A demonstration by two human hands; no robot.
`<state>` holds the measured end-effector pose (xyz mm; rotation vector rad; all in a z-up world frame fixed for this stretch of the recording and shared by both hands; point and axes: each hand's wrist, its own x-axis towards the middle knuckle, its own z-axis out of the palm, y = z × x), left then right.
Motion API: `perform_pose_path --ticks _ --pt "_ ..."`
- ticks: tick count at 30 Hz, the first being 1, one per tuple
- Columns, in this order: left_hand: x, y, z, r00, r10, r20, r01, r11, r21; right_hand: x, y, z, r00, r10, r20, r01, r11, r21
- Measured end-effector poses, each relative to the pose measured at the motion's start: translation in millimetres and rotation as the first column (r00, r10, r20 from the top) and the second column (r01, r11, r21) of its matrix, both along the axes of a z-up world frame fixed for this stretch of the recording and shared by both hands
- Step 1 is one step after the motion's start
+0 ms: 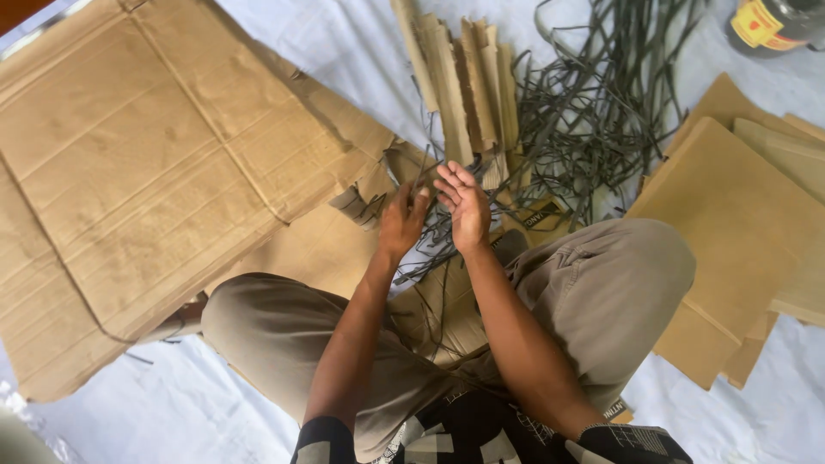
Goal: Wrapping a furniture item in cardboard and securing it with plastic straps.
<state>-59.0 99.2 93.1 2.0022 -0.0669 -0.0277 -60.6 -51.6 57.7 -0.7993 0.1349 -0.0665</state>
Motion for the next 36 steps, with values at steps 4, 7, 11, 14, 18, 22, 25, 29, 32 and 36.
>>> perform_pose_path --ticks 4,7,11,14,18,22,25,29,32,36 --pt "-12.1 15.1 12.2 0.988 0.154 0.013 -0.154 0.988 0.024 -0.6 33.1 12.7 1.0 -0.01 -0.021 0.005 0.969 -0.246" --pt "-26.2 32.1 24.5 0.808 0.214 0.549 -0.349 0.925 0.153 -3.0 57.1 -4.5 0.997 0.029 0.075 0.007 0.896 -0.445" --pt "-46.5 58.9 44.0 0.92 0.369 0.134 -0.356 0.928 -0.114 -14.7 94.0 -2.8 0.971 0.145 0.189 0.019 0.744 -0.668" --pt "-57.2 85.4 14.7 0.883 0.458 -0.106 -0.46 0.794 -0.398 -30.0 122.2 35.3 0.895 0.224 0.386 0.163 0.641 -0.75" --pt "-77.3 120.1 -12.9 0.827 0.547 -0.127 -0.473 0.557 -0.682 -38.4 156.9 28.3 0.862 0.463 0.206 -0.164 0.639 -0.751" --pt "-105.8 156.1 9.9 0.689 0.707 -0.16 -0.591 0.421 -0.688 -61.0 198.3 41.1 0.784 0.621 0.011 -0.516 0.662 -0.544" --pt "-124.1 189.4 19.4 0.545 0.815 -0.197 -0.65 0.262 -0.713 -71.0 222.3 38.9 0.75 0.661 0.025 -0.474 0.563 -0.677" --pt "-158.2 233.1 10.7 0.462 0.858 -0.224 -0.68 0.181 -0.71 -87.4 254.5 25.0 0.678 0.733 0.054 -0.533 0.54 -0.651" --pt "-185.8 280.3 -7.0 0.407 0.9 -0.156 -0.644 0.162 -0.748 -97.1 278.2 23.0 0.659 0.751 0.042 -0.556 0.524 -0.645" --pt "-210.9 344.8 27.5 0.153 0.955 -0.254 -0.734 -0.062 -0.676 -89.6 312.6 -0.7 0.704 0.71 0.015 -0.498 0.508 -0.703"
